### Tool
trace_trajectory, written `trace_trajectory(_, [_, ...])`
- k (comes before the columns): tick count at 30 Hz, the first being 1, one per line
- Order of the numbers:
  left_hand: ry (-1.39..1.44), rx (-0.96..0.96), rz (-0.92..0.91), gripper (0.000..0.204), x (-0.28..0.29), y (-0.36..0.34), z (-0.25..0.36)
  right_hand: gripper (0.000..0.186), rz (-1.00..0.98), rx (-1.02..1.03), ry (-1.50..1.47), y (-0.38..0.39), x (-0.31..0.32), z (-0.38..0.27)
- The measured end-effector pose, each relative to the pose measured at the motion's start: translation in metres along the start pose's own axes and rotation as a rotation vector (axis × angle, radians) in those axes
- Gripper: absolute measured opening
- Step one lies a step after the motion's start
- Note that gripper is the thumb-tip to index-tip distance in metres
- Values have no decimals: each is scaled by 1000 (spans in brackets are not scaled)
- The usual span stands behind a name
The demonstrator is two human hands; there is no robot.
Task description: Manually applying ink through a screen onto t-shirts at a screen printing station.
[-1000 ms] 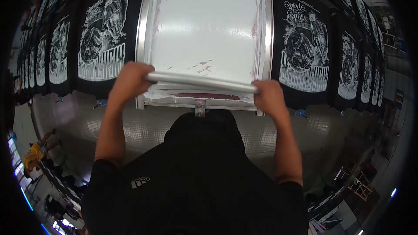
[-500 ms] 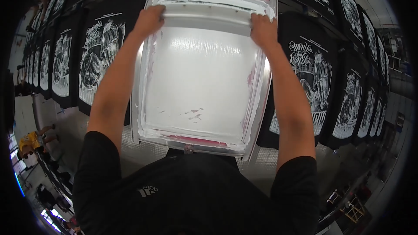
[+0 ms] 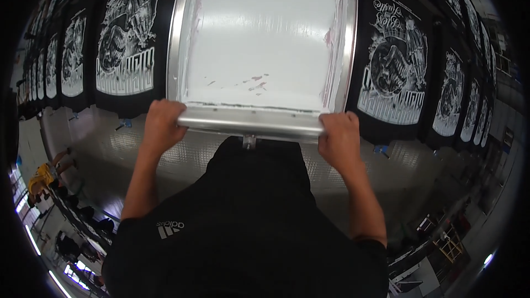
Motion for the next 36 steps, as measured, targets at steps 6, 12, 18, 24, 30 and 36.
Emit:
trace_trajectory(6, [72, 82, 3, 39, -37, 37, 12, 37, -138, -154, 23, 24, -31, 1])
trace_trajectory(12, [-40, 103, 73, 39, -54, 72, 26, 44, -1, -120, 75, 58, -59, -1])
trace_trajectory(18, [-58, 65, 152, 41, -77, -67, -42, 43, 50, -78, 155, -79, -36, 58])
trace_trajectory(24, [-98, 102, 140, 38, -50, -263, -111, 43, 121, 6, 296, -255, 15, 131])
trace_trajectory(30, [-167, 196, 24, 49, -22, -395, -149, 44, 29, -108, 374, -383, 62, 185])
trace_trajectory(36, [-82, 114, -63, 40, 6, -364, -146, 35, -35, -107, 241, -356, 76, 153])
Point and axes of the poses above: each hand's wrist, its own y-axis away from the middle knuckle, its own x-axis out of the back of the hand, z = x × y, the point moved 1 cm from there along -y, towards the middle knuckle, and after that the axes turned 9 degrees about -y, right-handed, at the moved point
